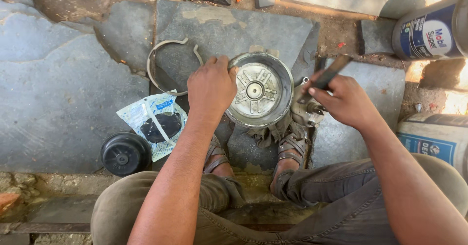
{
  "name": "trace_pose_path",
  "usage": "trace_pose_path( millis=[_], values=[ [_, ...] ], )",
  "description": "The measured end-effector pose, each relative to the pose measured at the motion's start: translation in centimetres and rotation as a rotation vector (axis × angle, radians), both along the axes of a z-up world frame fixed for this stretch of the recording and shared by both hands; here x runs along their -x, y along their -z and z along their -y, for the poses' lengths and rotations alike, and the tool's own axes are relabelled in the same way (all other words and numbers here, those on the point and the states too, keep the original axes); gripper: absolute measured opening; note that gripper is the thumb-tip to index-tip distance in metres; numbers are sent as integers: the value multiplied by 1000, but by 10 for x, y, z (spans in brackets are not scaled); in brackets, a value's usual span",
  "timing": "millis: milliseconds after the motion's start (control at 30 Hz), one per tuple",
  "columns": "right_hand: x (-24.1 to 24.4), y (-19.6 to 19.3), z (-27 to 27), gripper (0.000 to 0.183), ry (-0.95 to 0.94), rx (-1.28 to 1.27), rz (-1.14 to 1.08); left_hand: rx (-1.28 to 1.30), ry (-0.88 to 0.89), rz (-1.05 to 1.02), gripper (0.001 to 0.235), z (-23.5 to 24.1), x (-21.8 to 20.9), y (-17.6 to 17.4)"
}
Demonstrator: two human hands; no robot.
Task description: The person sits on a paved surface and cleans a circular metal mechanical part, likely a clutch plate, using a rag and a metal file. They wipe the surface with the cloth and scrape the edges with the file, repeatedly handling the part to clean different sections.
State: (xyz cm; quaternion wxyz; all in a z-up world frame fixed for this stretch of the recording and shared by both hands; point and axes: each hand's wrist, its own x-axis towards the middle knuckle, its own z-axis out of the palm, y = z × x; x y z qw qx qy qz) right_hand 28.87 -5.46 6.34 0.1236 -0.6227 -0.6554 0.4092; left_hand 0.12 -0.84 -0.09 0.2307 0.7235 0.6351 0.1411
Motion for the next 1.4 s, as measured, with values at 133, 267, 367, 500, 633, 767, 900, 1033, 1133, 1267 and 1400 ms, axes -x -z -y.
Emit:
trace_pose_path(
  millis=[133,267,367,500,633,767,900,1033,1133,1267,1400],
  values=[
    [4,-6,-10,26,-45,168,156,-77,6,-2,42,1,-6,4],
    [5,-7,-9,16,-272,-22,202,-111,0,52,46,2,-6,22],
    [15,-11,-9,28,-270,136,600,-102,-5,91,43,6,-7,34],
    [38,-11,-20,37,-273,290,763,-27,-16,92,40,10,-8,41],
    [51,-24,4,36,-304,360,811,-7,-25,69,38,11,-10,41],
    [49,-22,-14,43,-272,440,812,-36,-42,98,37,11,-10,42],
    [47,-25,-15,44,-264,467,797,-67,-45,98,34,16,-10,44],
    [45,-19,-22,57,-440,600,849,-97,-46,88,34,11,-10,43],
    [38,-12,-16,51,-371,535,844,-58,-43,99,35,13,-11,43],
    [38,-3,20,46,-368,337,658,-66,-41,114,36,12,-10,43],
    [15,20,14,40,-304,372,775,-63,-26,115,36,14,-10,47]
  ],
)
